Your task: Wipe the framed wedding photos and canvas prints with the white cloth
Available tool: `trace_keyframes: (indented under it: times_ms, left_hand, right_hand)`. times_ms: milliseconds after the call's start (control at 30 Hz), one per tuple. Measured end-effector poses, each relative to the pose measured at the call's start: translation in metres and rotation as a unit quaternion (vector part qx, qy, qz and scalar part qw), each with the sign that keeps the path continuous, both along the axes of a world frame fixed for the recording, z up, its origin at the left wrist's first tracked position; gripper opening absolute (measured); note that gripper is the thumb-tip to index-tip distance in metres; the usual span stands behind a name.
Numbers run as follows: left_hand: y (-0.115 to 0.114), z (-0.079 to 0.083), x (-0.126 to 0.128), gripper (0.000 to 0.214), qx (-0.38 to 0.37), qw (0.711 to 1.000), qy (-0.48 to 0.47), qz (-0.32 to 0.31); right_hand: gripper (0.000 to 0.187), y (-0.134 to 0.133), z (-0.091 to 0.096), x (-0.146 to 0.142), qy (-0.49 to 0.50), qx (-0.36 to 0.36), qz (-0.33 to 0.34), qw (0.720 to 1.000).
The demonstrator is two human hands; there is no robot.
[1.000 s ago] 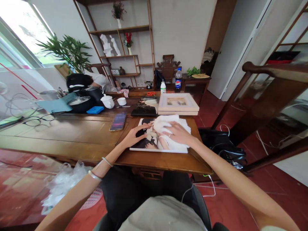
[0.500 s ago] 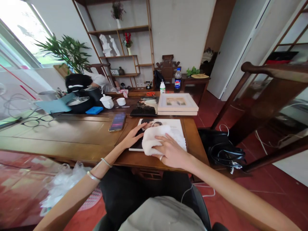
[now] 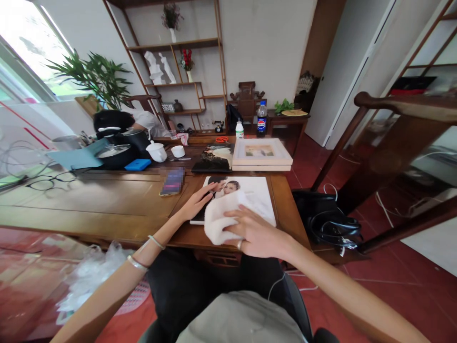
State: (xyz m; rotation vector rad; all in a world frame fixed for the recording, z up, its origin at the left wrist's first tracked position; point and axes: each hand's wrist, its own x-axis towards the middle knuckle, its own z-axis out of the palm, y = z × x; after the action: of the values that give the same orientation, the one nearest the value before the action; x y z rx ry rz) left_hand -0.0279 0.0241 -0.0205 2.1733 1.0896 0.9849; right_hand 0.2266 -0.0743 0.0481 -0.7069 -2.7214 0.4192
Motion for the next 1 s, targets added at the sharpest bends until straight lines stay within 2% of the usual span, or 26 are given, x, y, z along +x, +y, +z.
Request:
trace_keyframes:
  times_ms: [100,200,300,400,500,600,700,767,867,1000]
  left_hand:
    - [0.001,0.0,-0.001,0.046,0.029,0.999,0.018,-0.024]
    - [0.001,0.003,-0.001,0.043,0.054,0.997,0.02,-0.049]
    - [0.001,0.004,0.0,0.04,0.063,0.996,0.022,-0.054]
    - [0.001,0.004,0.001,0.039,0.065,0.996,0.018,-0.054]
    - [0.001,0.003,0.001,0.041,0.063,0.997,0.013,-0.048]
    - [0.002,0.002,0.001,0.042,0.062,0.997,0.019,-0.045]
    - [0.002,0.002,0.0,0.042,0.064,0.997,0.027,-0.046]
    - [0.002,0.002,0.0,0.041,0.065,0.996,0.027,-0.047]
    - [0.002,0.003,0.0,0.04,0.064,0.996,0.03,-0.049]
    - [0.002,0.003,0.0,0.042,0.057,0.997,0.034,-0.046]
  right_hand:
    - [0.028,0.007,0.01,0.027,-0.021,-0.082,-0.045,0.995]
    - [0.034,0.044,0.011,0.045,-0.047,-0.127,-0.111,0.985]
    - [0.036,0.088,0.003,0.046,-0.027,-0.062,-0.165,0.984]
    - [0.031,0.111,-0.005,0.036,-0.006,0.002,-0.193,0.981]
    - [0.023,0.099,-0.011,0.026,-0.003,0.02,-0.183,0.983]
    - [0.018,0.056,-0.01,0.022,-0.01,0.028,-0.127,0.991]
    - [0.025,0.008,0.003,0.022,-0.027,0.015,-0.059,0.998]
    - [0.027,-0.011,0.015,0.023,-0.037,0.0,-0.035,0.999]
    - [0.025,-0.007,0.027,0.024,-0.046,-0.02,-0.053,0.997]
    - [0.021,0.045,0.02,0.026,-0.043,-0.019,-0.08,0.996]
